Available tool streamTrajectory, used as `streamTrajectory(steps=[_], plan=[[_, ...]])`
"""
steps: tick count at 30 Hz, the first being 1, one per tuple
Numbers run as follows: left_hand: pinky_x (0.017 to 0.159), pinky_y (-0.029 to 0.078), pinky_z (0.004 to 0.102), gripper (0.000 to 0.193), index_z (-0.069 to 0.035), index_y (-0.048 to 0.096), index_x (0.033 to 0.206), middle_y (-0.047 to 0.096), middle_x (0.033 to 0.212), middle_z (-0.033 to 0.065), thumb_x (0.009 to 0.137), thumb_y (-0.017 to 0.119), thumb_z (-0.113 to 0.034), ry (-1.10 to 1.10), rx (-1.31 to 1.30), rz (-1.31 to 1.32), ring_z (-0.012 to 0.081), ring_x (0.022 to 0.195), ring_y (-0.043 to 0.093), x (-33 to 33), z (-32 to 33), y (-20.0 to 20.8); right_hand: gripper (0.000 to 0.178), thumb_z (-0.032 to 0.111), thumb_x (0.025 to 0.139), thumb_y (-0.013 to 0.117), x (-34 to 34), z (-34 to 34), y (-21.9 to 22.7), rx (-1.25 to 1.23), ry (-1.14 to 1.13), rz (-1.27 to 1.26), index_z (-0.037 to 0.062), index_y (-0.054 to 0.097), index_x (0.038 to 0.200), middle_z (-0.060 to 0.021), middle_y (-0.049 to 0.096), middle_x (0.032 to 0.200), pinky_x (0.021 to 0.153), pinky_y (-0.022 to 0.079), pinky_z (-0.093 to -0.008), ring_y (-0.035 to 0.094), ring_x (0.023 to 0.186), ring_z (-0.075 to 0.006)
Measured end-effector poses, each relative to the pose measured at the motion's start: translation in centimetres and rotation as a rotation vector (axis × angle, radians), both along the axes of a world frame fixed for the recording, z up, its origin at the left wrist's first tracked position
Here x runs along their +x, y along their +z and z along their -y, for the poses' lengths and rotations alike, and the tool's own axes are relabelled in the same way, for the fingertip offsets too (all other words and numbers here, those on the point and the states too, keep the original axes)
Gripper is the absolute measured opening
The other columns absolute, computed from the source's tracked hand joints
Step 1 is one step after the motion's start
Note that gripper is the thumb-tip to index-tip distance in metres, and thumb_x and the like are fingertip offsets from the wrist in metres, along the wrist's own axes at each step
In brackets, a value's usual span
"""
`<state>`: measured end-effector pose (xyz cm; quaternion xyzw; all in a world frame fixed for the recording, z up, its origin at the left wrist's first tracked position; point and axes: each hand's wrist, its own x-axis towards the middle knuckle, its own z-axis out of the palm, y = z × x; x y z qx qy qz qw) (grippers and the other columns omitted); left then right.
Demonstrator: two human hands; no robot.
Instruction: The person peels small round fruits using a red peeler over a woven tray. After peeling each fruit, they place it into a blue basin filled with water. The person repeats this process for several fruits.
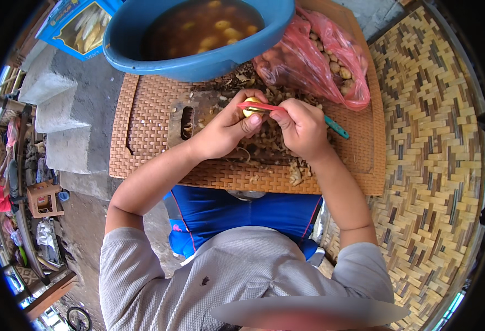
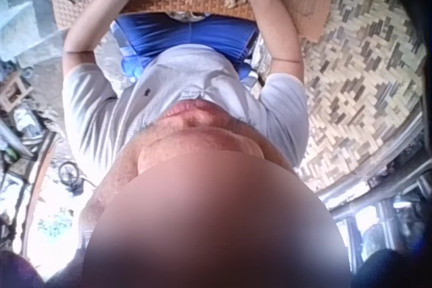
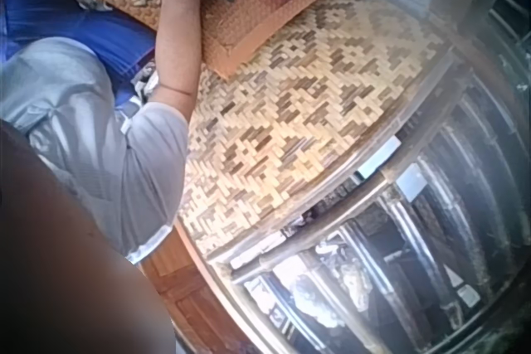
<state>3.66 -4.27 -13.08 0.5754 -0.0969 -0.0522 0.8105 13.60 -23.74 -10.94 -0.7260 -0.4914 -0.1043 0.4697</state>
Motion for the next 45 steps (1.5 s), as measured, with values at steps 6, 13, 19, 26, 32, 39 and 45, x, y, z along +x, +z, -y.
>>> streamTrajectory(steps=[6,13,19,26,32,39,45], plan=[[0.076,0.04,0.0263,0.052,-0.009,0.039,0.149,0.051,0.1,-0.0019,0.113,0.064,-0.036,0.027,0.085,0.051,0.0079,0.084,0.044,-0.1,-0.1,0.2,0.036,0.03,0.106,0.073,0.0,0.0,0.0,0.023,0.006,0.032,0.0047,0.062,0.084,-0.0139,0.061,0.071,0.054,0.049,-0.045,0.065,0.061,-0.0375],[0.082,0.042,0.0263,0.049,-0.008,0.041,0.149,0.054,0.111,-0.0015,0.114,0.063,-0.034,0.002,0.102,0.048,0.0073,0.091,0.047,-0.2,-0.3,0.1,0.035,0.028,0.106,0.074,0.0,0.0,0.1,-0.002,0.032,0.048,0.0039,0.062,0.083,-0.015,0.06,0.071,0.053,0.048,-0.0442,0.062,0.06,-0.0373],[0.086,0.043,0.0263,0.049,-0.007,0.042,0.152,0.056,0.116,-0.001,0.114,0.062,-0.032,0.027,0.152,0.063,0.0074,0.095,0.048,-0.3,-0.3,0.6,0.034,0.027,0.104,0.076,0.2,0.3,0.2,0.018,0.016,-0.002,0.0036,0.062,0.083,-0.0146,0.061,0.071,0.054,0.047,-0.0433,0.063,0.06,-0.0366],[0.096,0.045,0.0272,0.053,-0.006,0.04,0.158,0.059,0.128,0.0004,0.115,0.062,-0.028,-0.022,0.228,0.049,0.0075,0.109,0.053,-0.5,-0.6,1.6,0.035,0.029,0.105,0.075,0.3,0.4,0.3,0.015,0.035,-0.026,0.0033,0.063,0.085,-0.0146,0.061,0.071,0.054,0.048,-0.043,0.063,0.06,-0.0359],[0.111,0.045,0.0325,0.061,-0.005,0.038,0.165,0.054,0.153,0.0079,0.114,0.063,-0.024,-0.037,0.351,0.075,0.0138,0.133,0.053,-0.4,-1.4,1.7,0.037,0.03,0.106,0.074,0.5,0.4,0.1,-0.011,0.065,-0.051,0.0025,0.062,0.085,-0.0157,0.06,0.07,0.055,0.047,-0.0441,0.062,0.061,-0.0374],[0.117,0.043,0.0374,0.062,-0.002,0.038,0.166,0.051,0.158,0.0113,0.114,0.062,-0.025,-0.069,0.429,0.09,0.0187,0.141,0.051,-0.4,-2.0,1.8,0.032,0.025,0.106,0.074,0.3,0.4,0.6,-0.043,0.077,-0.068,0.001,0.065,0.087,-0.0171,0.065,0.074,0.057,0.049,-0.044,0.066,0.064,-0.0384],[0.122,0.039,0.0465,0.065,-0.001,0.034,0.167,0.053,0.159,0.0171,0.112,0.064,-0.019,-0.035,0.584,0.338,0.0303,0.147,0.051,-0.2,-0.7,0.4,0.029,0.024,0.106,0.074,0.2,-0.5,0.8,0.092,0.076,-0.091,-0.0001,0.068,0.09,-0.0163,0.071,0.079,0.06,0.053,-0.0406,0.071,0.068,-0.0352]])
